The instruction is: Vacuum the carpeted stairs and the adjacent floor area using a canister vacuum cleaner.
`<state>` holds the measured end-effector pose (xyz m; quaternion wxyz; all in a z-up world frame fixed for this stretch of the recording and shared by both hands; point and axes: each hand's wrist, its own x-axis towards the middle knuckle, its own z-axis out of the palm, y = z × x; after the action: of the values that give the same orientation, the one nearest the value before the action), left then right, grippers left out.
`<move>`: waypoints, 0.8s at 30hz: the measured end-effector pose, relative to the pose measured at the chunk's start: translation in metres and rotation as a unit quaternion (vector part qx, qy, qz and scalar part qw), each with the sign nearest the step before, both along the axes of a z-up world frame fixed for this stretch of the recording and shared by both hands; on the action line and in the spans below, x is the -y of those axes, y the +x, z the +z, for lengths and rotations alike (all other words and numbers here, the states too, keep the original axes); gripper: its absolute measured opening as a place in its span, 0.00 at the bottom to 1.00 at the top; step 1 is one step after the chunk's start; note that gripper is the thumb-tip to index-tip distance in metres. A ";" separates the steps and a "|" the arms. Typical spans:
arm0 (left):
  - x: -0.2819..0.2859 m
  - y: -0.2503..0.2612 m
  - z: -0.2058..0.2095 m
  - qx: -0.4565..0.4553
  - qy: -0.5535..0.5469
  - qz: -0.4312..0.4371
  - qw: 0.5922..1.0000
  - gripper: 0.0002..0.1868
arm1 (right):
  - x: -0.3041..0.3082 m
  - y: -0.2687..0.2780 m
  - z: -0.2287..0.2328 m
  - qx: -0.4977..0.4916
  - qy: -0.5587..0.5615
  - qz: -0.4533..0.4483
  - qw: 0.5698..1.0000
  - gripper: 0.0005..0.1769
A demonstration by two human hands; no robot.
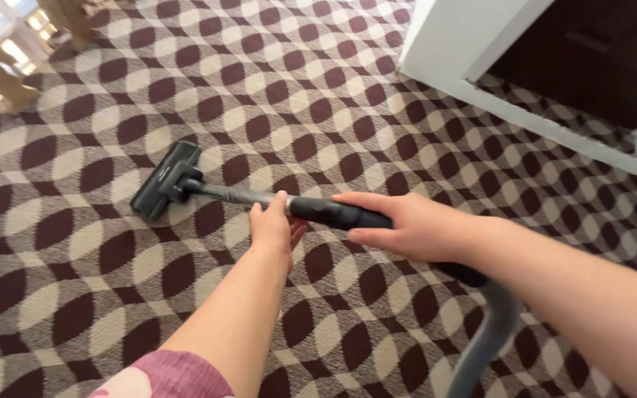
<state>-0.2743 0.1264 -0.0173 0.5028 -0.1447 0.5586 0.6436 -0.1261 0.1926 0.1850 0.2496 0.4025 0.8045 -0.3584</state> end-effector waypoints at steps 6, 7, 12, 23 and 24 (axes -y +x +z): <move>-0.011 0.067 0.042 0.026 -0.049 -0.061 0.997 0.31 | -0.036 0.059 0.034 0.077 -0.045 -0.062 0.994 0.38; -0.013 0.071 0.043 0.028 -0.047 -0.060 0.997 0.31 | -0.039 0.061 0.033 0.079 -0.044 -0.062 0.994 0.38; -0.014 0.054 0.048 0.030 -0.043 -0.019 0.998 0.40 | -0.035 0.032 0.037 0.108 -0.024 -0.073 0.991 0.37; 0.027 -0.146 -0.015 -0.077 -0.092 0.074 0.990 0.30 | 0.022 -0.162 0.011 -0.014 0.009 0.038 0.999 0.36; 0.035 -0.170 -0.020 -0.083 -0.091 0.079 0.989 0.27 | 0.030 -0.183 0.009 -0.038 0.015 0.042 0.998 0.35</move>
<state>-0.4441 0.0914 -0.0374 0.3874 -0.1795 0.6411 0.6377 -0.3092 0.1626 0.1938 0.2279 0.3581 0.8350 -0.3501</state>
